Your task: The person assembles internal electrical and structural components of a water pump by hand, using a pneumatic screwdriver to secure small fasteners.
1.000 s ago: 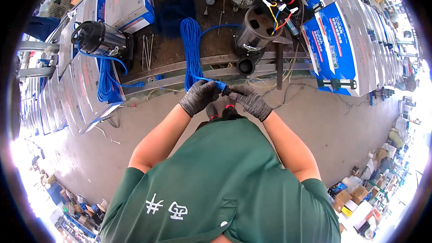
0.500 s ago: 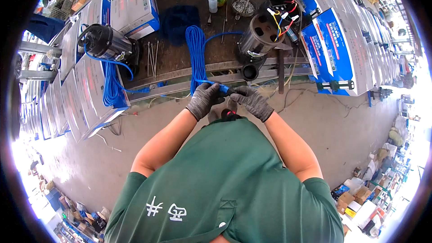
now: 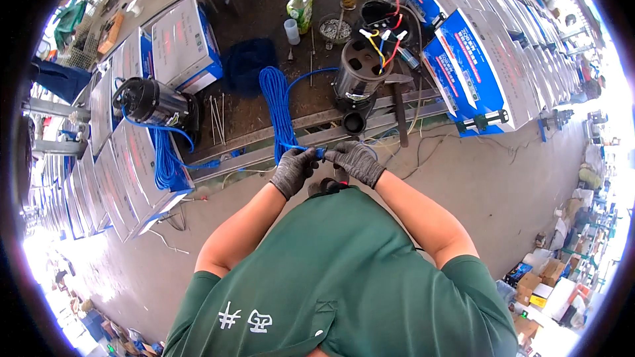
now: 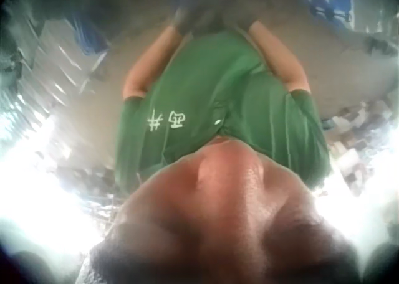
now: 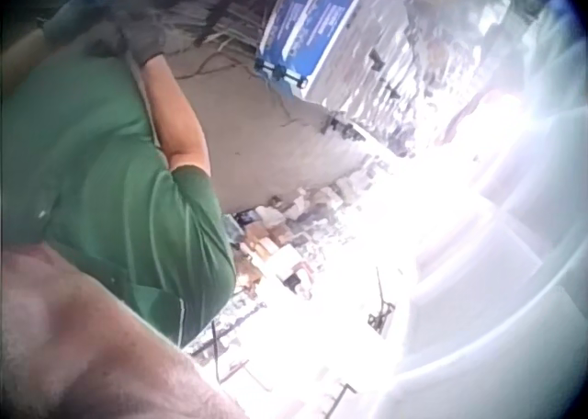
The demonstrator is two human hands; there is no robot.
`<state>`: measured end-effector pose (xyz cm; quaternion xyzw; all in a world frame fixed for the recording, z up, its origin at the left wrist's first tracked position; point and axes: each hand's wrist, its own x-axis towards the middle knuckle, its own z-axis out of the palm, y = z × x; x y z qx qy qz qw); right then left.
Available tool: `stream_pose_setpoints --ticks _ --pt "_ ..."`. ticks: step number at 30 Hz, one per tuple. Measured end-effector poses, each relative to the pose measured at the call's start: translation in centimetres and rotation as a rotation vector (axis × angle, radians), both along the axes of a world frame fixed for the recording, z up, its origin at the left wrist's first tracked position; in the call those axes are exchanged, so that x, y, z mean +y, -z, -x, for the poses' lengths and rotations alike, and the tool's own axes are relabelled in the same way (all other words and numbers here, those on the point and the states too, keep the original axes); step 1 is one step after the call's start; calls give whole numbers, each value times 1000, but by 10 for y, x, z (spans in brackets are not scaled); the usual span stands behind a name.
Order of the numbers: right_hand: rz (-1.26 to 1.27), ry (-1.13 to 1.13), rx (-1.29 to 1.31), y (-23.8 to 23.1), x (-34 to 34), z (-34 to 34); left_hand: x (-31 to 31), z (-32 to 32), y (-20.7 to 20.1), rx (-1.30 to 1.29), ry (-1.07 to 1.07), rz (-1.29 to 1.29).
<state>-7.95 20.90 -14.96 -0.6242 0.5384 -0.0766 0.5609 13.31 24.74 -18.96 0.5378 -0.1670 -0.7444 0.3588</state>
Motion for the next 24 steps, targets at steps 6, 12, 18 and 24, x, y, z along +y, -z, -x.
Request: stream_pose_setpoints --ticks 6,12,18,24 --pt "15 87 -228 0 1 -9 -5 3 0 165 -71 -25" --pt "-42 -262 145 25 -18 13 -2 10 42 98 87 -41" --pt "323 -225 39 41 -27 88 5 -8 97 112 -87 -139" --pt "182 255 -412 -24 -102 169 -3 -18 31 -242 -155 -123"
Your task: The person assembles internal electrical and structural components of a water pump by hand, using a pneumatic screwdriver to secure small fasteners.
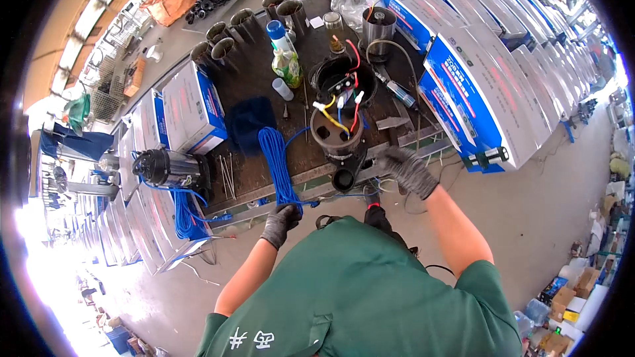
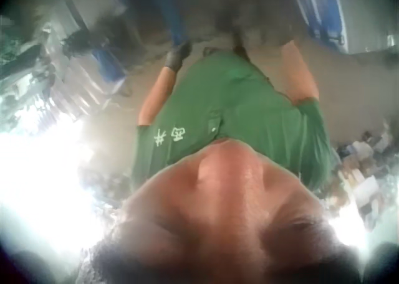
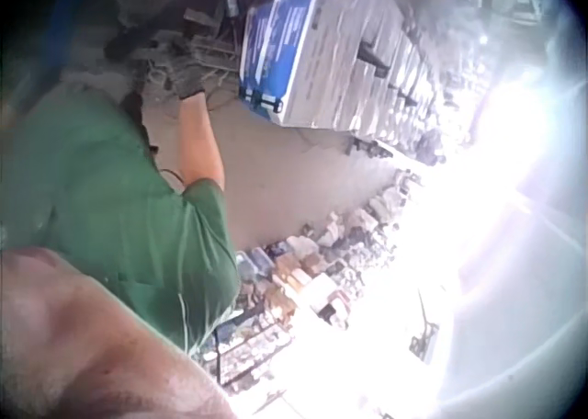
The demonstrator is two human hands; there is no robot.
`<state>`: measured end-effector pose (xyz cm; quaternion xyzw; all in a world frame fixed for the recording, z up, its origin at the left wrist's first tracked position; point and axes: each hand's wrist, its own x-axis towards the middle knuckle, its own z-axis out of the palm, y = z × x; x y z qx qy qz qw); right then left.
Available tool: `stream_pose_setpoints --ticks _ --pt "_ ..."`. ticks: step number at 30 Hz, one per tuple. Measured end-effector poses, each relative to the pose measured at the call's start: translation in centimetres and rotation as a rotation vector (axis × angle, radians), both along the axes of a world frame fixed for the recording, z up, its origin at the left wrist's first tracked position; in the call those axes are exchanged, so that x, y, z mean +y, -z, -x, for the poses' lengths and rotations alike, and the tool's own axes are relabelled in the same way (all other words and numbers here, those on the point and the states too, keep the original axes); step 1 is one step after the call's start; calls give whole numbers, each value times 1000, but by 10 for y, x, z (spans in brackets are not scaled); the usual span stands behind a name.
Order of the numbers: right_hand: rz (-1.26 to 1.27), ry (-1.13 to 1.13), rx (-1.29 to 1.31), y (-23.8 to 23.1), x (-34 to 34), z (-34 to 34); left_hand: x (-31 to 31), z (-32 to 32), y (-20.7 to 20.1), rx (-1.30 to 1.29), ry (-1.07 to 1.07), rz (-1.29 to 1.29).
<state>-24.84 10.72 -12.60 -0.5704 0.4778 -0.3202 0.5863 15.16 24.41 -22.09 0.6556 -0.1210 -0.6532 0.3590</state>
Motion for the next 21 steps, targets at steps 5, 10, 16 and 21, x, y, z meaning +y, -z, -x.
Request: stream_pose_setpoints --ticks 5,10,16,21 --pt "203 292 -192 -68 -91 19 -81 22 -116 -294 10 473" --pt "460 235 -124 -98 -164 -2 -198 80 -230 -483 102 783" --pt "509 72 -98 -100 -207 -34 -311 137 -258 -675 467 716" --pt "357 -6 -170 -88 -218 -44 -343 155 -256 -663 646 456"
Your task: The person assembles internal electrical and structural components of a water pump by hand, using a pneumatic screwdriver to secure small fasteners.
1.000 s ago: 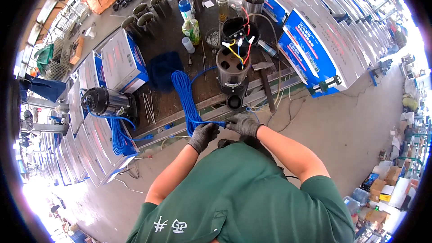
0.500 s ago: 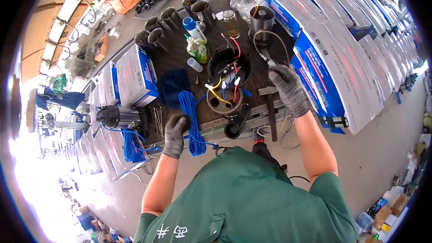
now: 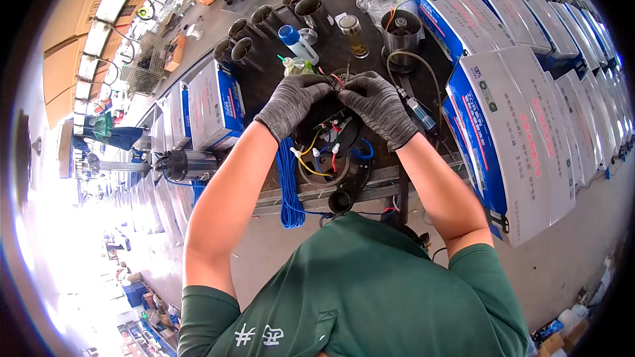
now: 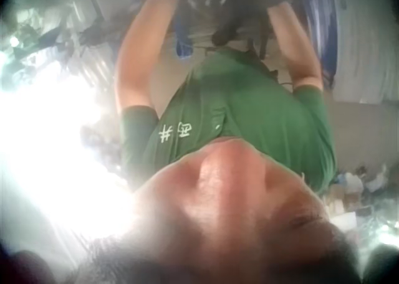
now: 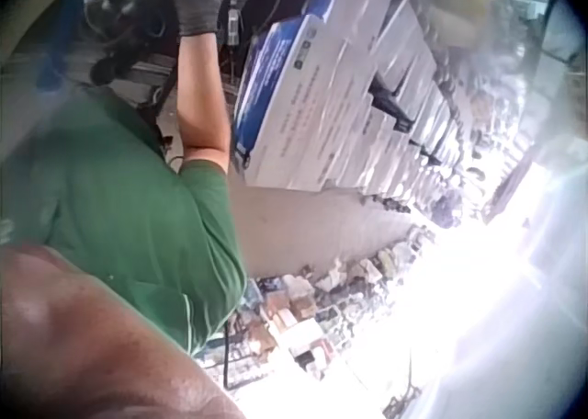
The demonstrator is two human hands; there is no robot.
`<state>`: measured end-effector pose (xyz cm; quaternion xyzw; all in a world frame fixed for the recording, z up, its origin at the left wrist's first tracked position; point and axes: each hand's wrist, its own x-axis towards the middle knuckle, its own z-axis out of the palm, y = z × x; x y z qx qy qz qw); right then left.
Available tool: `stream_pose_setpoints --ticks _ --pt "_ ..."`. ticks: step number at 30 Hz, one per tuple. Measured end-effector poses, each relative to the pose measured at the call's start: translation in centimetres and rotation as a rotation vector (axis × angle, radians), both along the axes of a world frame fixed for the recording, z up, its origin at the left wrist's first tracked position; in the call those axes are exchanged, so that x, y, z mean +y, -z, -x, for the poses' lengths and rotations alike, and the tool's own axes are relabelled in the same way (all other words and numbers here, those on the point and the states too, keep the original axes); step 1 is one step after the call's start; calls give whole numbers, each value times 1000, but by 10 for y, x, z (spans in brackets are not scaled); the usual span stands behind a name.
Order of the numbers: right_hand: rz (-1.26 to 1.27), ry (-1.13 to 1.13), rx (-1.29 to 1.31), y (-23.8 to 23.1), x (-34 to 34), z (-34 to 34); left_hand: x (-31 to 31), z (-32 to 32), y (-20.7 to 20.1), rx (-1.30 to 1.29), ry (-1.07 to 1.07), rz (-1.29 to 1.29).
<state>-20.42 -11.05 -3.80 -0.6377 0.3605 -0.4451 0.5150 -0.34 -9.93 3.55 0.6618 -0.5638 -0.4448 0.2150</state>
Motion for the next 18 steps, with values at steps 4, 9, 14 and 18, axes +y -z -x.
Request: stream_pose_setpoints --ticks 4,9,14,18 --pt "-297 -29 -299 18 -4 -7 -5 9 -3 194 -25 -79" --pt "-495 9 -545 17 7 -16 -7 16 -7 222 -189 -113" --pt "-709 38 -741 11 13 -18 0 10 13 37 -183 131" --pt "-796 17 -837 3 16 -19 0 21 -1 76 -216 137"
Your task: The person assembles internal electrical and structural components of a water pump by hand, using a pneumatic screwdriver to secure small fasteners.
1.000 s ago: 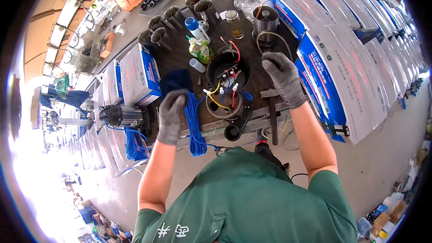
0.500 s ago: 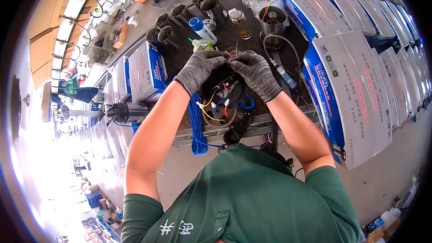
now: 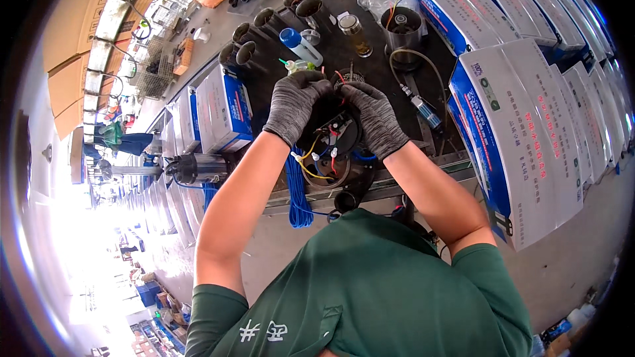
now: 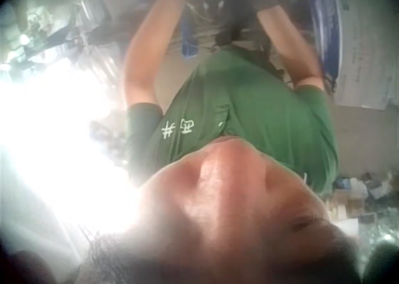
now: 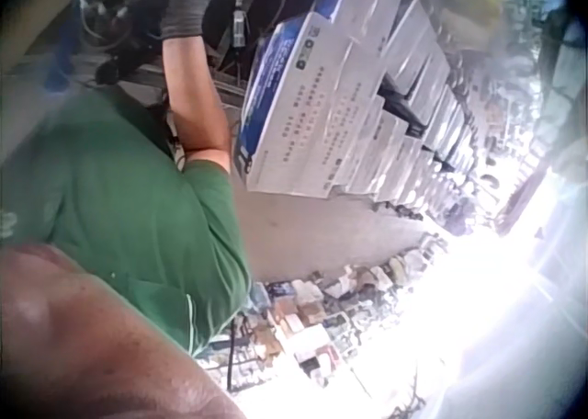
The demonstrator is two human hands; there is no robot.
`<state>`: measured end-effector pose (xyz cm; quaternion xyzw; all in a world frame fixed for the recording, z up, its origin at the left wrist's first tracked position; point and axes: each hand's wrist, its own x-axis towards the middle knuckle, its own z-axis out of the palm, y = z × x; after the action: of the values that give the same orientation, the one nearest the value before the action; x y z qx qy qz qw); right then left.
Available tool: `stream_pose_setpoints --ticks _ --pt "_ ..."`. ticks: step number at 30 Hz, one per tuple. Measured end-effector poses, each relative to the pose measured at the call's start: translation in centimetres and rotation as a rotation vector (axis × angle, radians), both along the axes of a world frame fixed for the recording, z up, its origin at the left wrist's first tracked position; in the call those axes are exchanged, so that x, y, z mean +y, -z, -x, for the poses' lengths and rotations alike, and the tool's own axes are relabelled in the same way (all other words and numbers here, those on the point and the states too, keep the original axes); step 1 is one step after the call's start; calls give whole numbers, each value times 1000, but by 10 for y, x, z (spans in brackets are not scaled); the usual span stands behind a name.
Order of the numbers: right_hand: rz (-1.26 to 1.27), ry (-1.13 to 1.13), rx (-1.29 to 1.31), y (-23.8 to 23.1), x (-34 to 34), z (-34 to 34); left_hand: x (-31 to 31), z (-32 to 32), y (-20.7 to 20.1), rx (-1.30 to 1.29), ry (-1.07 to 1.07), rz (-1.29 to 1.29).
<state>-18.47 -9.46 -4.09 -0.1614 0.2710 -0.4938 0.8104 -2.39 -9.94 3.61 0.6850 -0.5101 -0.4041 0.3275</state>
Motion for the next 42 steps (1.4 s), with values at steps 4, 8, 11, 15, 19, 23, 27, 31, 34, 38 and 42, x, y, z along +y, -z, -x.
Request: stream_pose_setpoints --ticks 4,8,11,15,19,23,27,31,34,38,42 --pt "-12 -3 -42 0 -2 -1 2 2 -2 -118 50 40" --pt "6 -12 -39 -2 -1 -3 3 -9 13 -130 103 80" --pt "2 0 -38 3 -4 -3 2 -7 11 -105 124 77" --pt "16 4 -27 2 -2 -4 2 -7 13 -1 102 40" --pt "-5 17 -12 1 -2 -5 1 -8 13 19 99 42" --pt "-14 21 -5 -2 -1 -5 2 -7 12 31 90 38" --pt "-26 27 -10 1 -2 -6 2 -5 6 28 97 29" --pt "-25 26 -17 4 -2 -7 2 -6 8 52 88 14" --pt "-21 26 -17 5 -2 -6 2 -5 6 53 91 15" --pt "-45 32 -7 7 -5 -7 1 -3 4 65 98 16" --pt "-70 13 -12 11 -5 -5 2 -6 6 45 113 42"
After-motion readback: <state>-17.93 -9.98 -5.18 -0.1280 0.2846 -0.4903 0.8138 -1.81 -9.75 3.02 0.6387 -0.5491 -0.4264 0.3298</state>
